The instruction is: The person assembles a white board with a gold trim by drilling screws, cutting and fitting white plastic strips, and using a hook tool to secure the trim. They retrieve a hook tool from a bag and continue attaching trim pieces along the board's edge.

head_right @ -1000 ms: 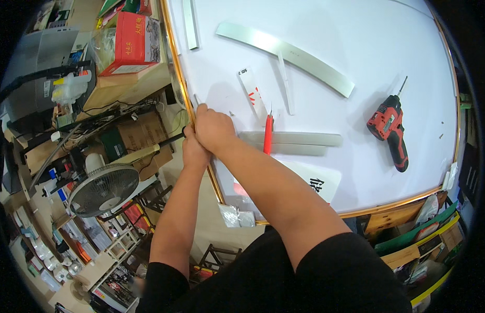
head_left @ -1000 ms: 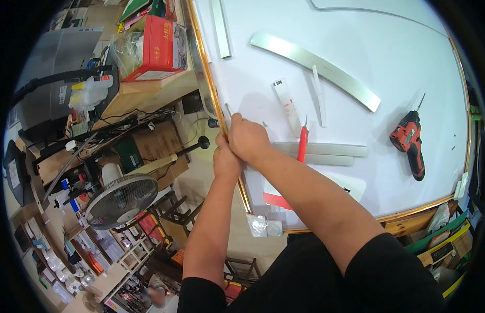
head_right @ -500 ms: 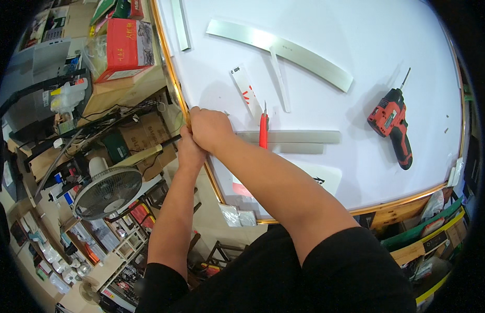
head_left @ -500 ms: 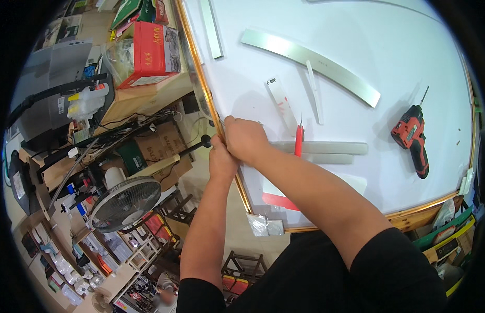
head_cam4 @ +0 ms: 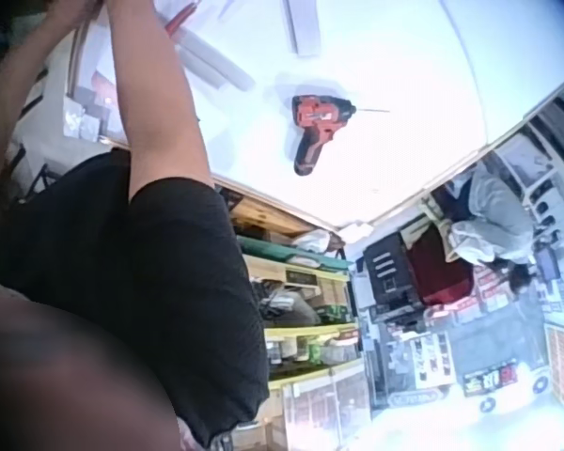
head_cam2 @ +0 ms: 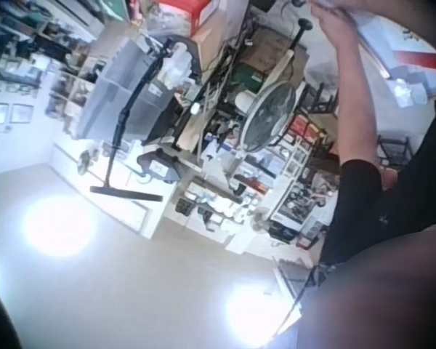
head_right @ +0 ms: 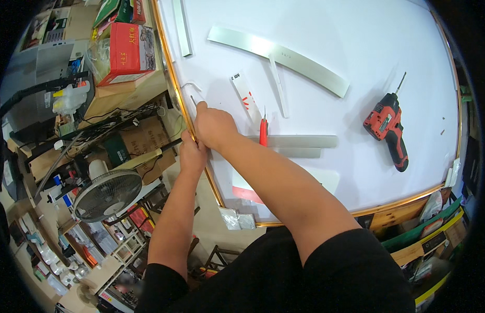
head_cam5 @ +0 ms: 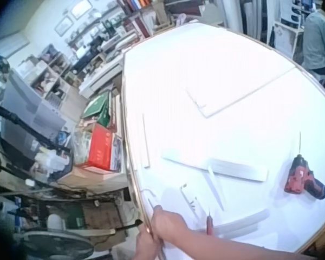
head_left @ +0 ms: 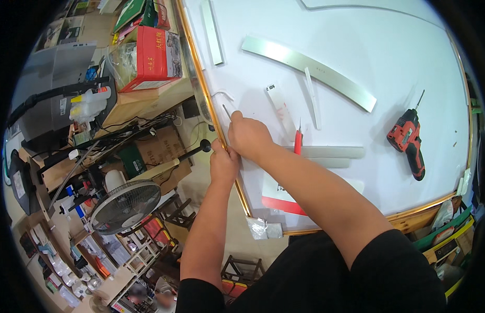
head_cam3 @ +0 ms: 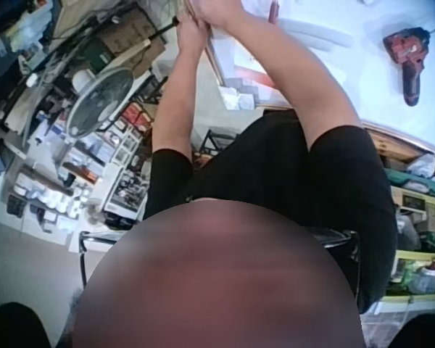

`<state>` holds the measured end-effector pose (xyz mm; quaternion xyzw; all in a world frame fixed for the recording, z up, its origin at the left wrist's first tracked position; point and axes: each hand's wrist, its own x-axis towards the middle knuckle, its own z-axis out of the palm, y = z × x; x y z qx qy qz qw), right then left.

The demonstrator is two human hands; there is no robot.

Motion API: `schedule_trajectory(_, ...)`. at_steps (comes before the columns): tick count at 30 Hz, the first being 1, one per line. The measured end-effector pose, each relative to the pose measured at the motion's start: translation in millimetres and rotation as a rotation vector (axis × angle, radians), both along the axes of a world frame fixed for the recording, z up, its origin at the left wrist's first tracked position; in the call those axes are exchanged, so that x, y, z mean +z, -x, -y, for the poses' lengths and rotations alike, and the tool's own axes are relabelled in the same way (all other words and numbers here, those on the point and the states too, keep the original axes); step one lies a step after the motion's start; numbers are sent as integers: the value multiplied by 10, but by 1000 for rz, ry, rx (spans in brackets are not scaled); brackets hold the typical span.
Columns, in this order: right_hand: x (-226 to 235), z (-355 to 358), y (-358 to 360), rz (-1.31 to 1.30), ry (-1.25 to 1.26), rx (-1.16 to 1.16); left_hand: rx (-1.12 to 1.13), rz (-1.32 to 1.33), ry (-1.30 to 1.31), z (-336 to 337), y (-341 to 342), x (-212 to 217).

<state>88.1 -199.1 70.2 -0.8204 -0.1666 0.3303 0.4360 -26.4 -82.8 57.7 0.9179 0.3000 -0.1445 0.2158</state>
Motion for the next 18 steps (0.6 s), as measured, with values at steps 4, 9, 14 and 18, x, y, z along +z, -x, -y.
schedule_trajectory(4,7,1,-135,74,-19,-155,17,-48,-41,18,-29,6)
schedule_trajectory(9,-38,-132,-611,285,44,-14,40,-131,-101,103,-81,60)
schedule_trajectory(14,-12,-151,-919,384,173,163,51,-133,-114,127,-113,116)
schedule_trajectory(18,7,136,-1196,452,186,101,100,-43,-38,144,-45,144)
